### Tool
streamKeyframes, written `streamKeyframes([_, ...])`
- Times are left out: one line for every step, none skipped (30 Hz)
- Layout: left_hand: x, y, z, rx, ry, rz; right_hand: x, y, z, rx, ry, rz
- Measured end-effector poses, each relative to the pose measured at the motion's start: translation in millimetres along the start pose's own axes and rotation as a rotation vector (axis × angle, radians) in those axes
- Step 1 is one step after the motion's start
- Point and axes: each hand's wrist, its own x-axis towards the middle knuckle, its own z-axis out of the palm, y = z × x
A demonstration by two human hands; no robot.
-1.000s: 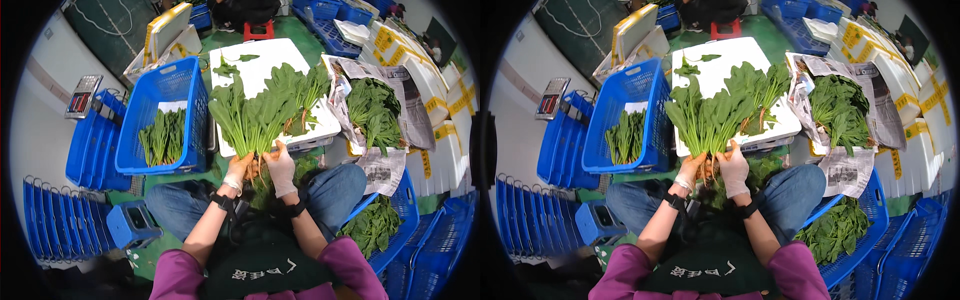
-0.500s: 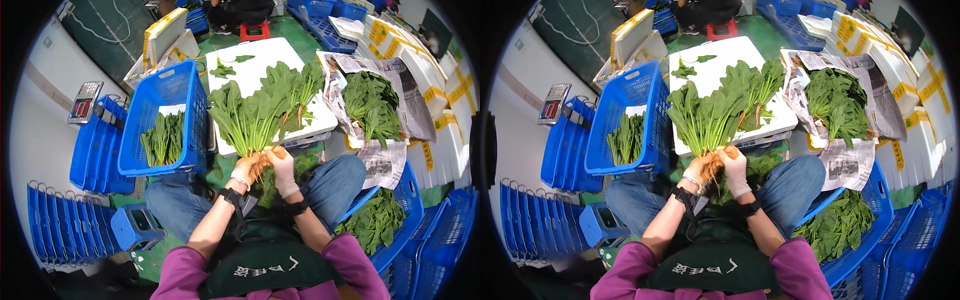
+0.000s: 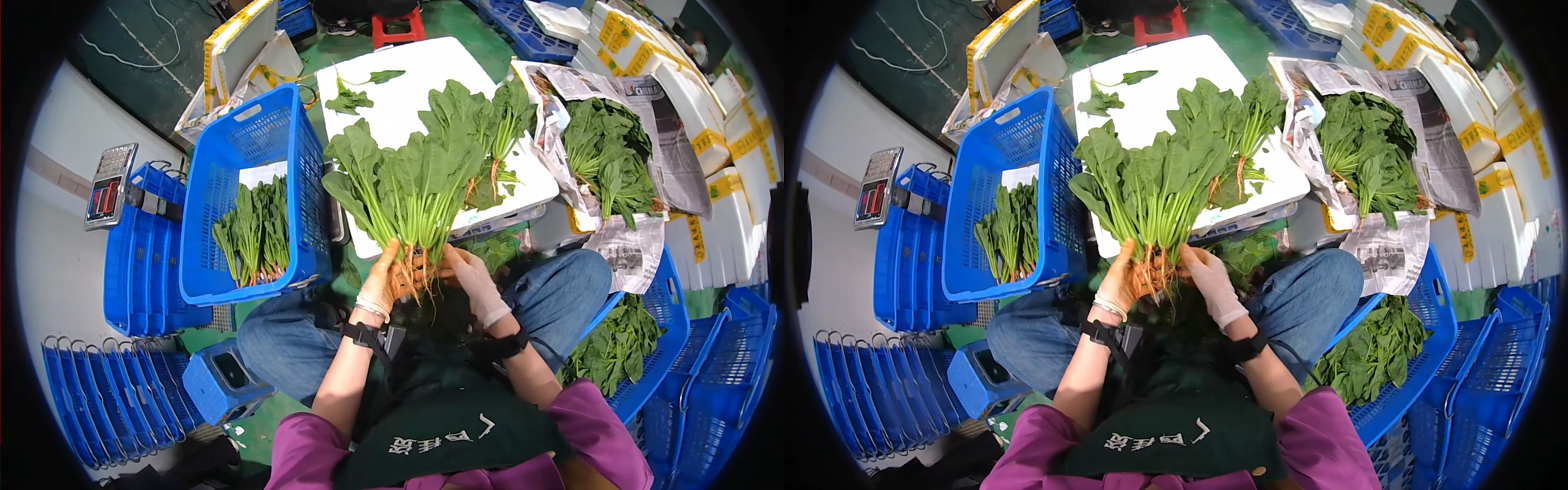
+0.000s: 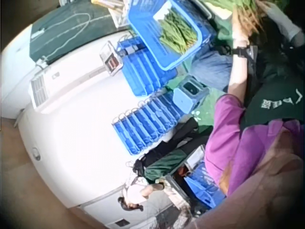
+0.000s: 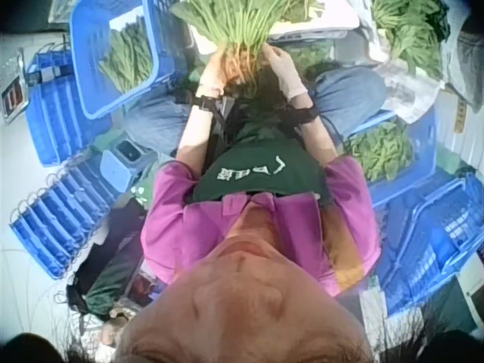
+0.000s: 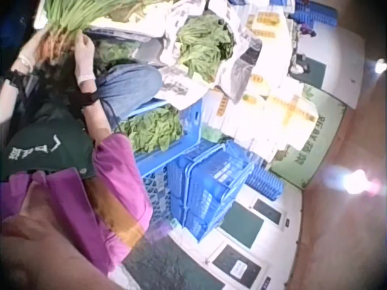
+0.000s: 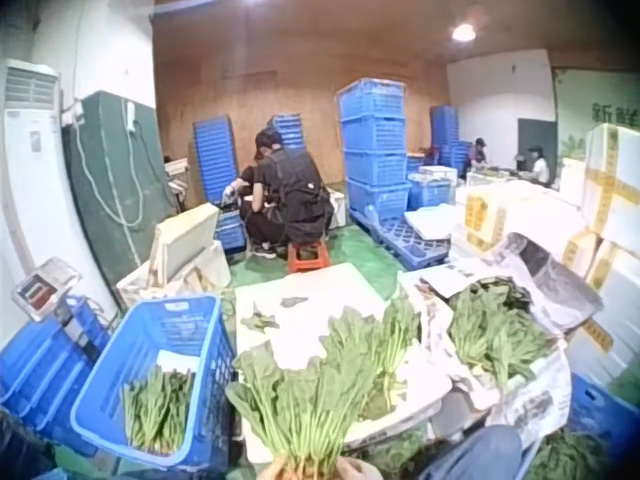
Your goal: Sorting and trimming green leafy spinach in an agricultural processing facility.
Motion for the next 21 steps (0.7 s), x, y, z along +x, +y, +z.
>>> streamKeyframes([4,2,-1,0.001,0.026,-0.002,7,-5,9,0.079,0.024,0.051])
streamKeyframes([7,3,-2,0.001,0.055,-0.003,10,-10,19,0.157,0.045,0.103])
streamKeyframes([8,1,5,0.018,0.094,0.067,14,-8,26,0.158,0.043,0.107])
streamKeyframes([12,-6,2,0.030,0.184,0.104,18,-6,32,0.181,0.032,0.019])
streamKeyframes([11,-11,4,0.095,0.200,0.164,21,-5,36,0.203,0.022,-0.069])
streamKeyframes([10,-14,5,0.159,0.215,0.222,22,-4,36,0.202,0.021,-0.065])
streamKeyframes([8,-14,3,0.157,0.217,0.219,21,-2,34,0.253,0.020,-0.070])
streamKeyframes([4,-11,2,0.307,0.211,0.192,21,0,31,0.302,0.019,-0.074])
streamKeyframes([2,-10,3,0.456,0.202,0.164,21,4,26,0.299,0.021,-0.069])
streamKeyframes([1,-11,2,0.451,0.203,0.159,21,10,18,0.342,0.012,-0.038])
streamKeyframes([0,-13,2,0.233,0.131,0.161,18,8,15,0.383,-0.001,-0.005])
streamKeyframes([-2,-14,1,0.015,0.059,0.164,16,7,15,0.423,-0.014,0.029])
streamKeyframes([-2,-13,-5,0.026,-0.001,0.159,12,5,13,0.406,-0.011,0.078])
streamKeyframes([-3,-15,-4,0.017,0.003,0.157,14,6,12,0.400,-0.011,0.085])
streamKeyframes([-5,-18,-3,-0.091,0.068,0.122,16,8,11,0.426,-0.030,0.043])
streamKeyframes([-7,-20,-2,-0.198,0.134,0.087,17,9,10,0.453,-0.051,0.000])
streamKeyframes([-6,-23,-4,-0.141,0.171,0.129,18,8,16,0.391,-0.009,-0.027])
streamKeyframes([-7,-25,-7,-0.146,0.177,0.131,18,4,14,0.387,-0.014,-0.022])
streamKeyframes([-6,-27,-8,-0.156,0.172,0.162,16,-4,7,-0.161,0.029,-0.029])
streamKeyframes([-7,-26,-9,-0.164,0.167,0.196,13,-11,2,-0.706,0.068,-0.039])
streamKeyframes([-9,-25,-12,-0.188,0.138,0.204,8,-18,-2,-0.961,0.094,-0.066])
